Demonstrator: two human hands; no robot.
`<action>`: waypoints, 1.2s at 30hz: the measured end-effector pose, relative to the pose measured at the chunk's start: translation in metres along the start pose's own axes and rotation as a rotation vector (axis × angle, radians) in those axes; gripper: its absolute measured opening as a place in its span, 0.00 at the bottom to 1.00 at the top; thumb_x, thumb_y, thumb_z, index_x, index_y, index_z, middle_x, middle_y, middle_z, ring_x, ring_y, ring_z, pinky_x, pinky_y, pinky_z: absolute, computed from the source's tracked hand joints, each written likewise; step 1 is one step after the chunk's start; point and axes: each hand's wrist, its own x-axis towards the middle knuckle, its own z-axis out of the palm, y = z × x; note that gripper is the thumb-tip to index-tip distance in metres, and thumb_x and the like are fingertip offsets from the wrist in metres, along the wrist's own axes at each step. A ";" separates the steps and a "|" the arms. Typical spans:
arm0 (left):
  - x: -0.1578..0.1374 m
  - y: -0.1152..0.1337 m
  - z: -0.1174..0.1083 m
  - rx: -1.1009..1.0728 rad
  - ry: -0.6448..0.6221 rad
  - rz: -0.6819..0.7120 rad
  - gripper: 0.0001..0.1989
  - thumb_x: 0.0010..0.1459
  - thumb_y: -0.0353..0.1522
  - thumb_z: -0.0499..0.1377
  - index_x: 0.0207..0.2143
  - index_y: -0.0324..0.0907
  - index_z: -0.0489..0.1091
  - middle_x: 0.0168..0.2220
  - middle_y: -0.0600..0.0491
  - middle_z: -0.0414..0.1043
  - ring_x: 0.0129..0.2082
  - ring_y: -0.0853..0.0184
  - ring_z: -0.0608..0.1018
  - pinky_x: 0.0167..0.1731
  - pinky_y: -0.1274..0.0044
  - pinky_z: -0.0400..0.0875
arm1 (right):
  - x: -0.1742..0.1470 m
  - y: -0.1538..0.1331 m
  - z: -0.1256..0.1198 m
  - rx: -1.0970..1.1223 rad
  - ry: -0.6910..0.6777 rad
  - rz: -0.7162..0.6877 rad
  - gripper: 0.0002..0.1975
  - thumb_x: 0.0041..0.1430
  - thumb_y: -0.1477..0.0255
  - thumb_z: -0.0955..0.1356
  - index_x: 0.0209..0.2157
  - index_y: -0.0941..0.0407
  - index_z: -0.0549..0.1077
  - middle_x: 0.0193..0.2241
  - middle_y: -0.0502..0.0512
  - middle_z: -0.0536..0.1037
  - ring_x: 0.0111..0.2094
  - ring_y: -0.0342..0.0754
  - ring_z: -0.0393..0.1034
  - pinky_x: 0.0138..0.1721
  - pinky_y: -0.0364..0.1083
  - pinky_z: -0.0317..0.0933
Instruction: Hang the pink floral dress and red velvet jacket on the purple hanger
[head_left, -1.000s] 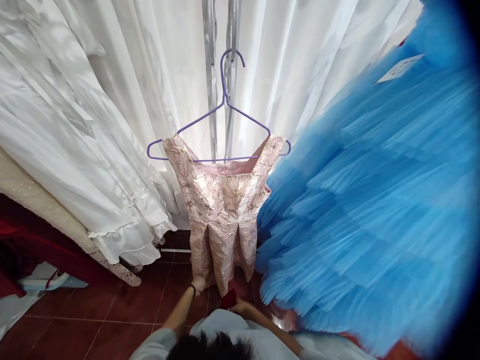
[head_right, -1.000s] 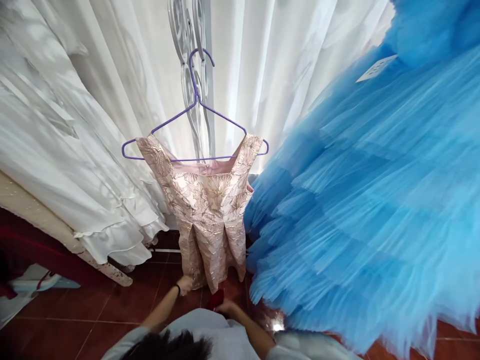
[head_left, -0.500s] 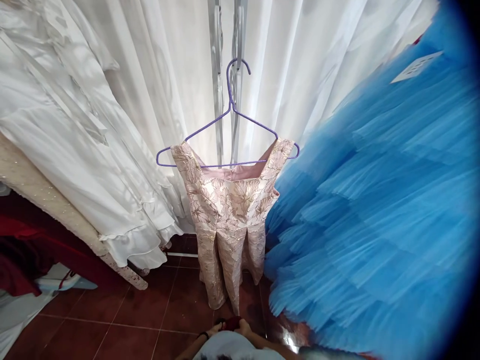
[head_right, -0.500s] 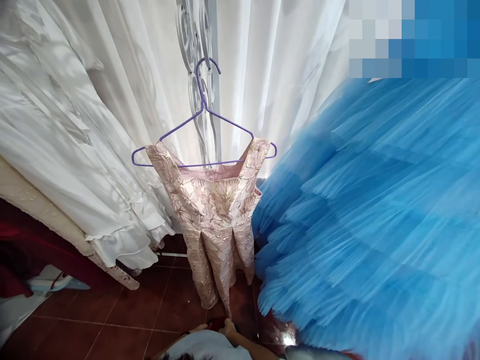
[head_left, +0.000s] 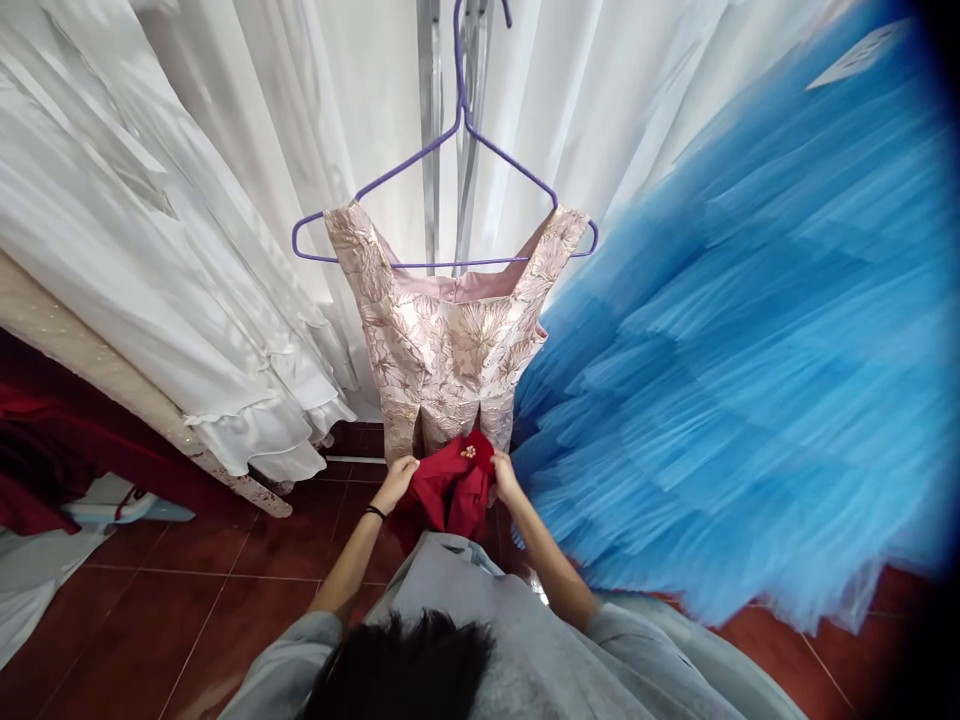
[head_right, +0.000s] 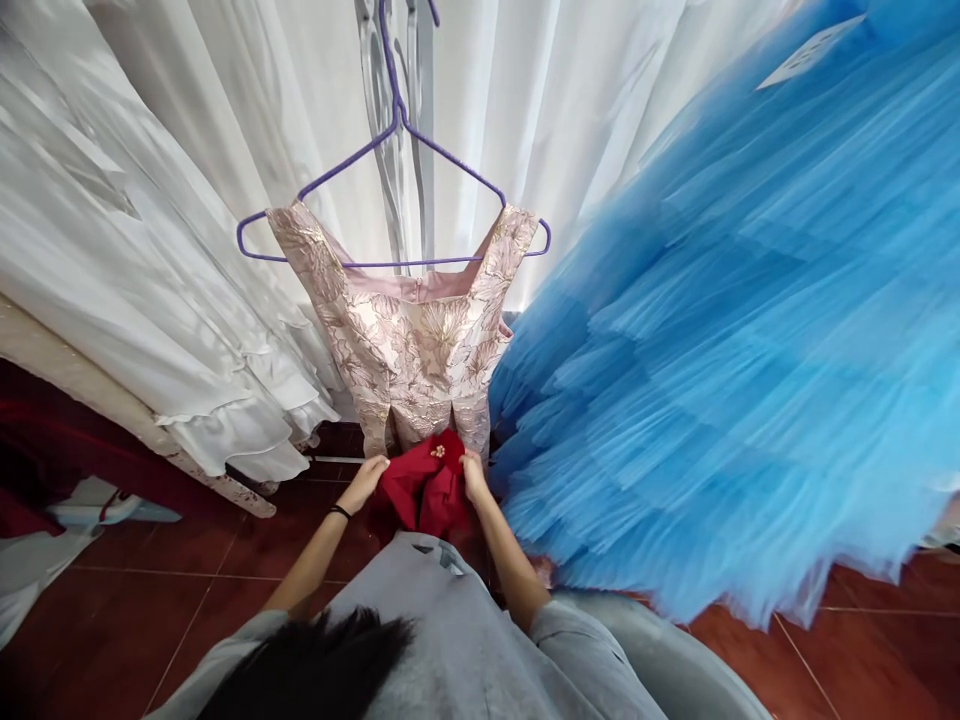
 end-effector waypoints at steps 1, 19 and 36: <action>0.001 0.008 -0.010 -0.012 -0.014 0.043 0.17 0.64 0.39 0.54 0.23 0.41 0.57 0.24 0.59 0.56 0.28 0.71 0.63 0.34 0.77 0.61 | 0.005 -0.014 -0.005 0.017 -0.009 -0.010 0.05 0.35 0.70 0.65 0.19 0.57 0.69 0.17 0.51 0.72 0.20 0.43 0.63 0.25 0.42 0.59; -0.064 0.171 -0.045 0.633 0.648 0.972 0.13 0.54 0.19 0.49 0.24 0.44 0.58 0.24 0.55 0.61 0.29 0.66 0.67 0.31 0.75 0.58 | -0.079 -0.213 0.058 -1.378 -0.308 -1.025 0.30 0.62 0.65 0.66 0.64 0.59 0.62 0.54 0.65 0.74 0.55 0.58 0.67 0.56 0.55 0.60; -0.079 0.005 -0.014 -0.414 0.619 -0.025 0.08 0.45 0.36 0.64 0.29 0.45 0.73 0.32 0.48 0.78 0.40 0.50 0.79 0.49 0.59 0.70 | -0.044 -0.242 0.070 -1.330 -0.399 -1.078 0.11 0.59 0.78 0.61 0.34 0.61 0.75 0.50 0.65 0.76 0.51 0.57 0.69 0.52 0.51 0.63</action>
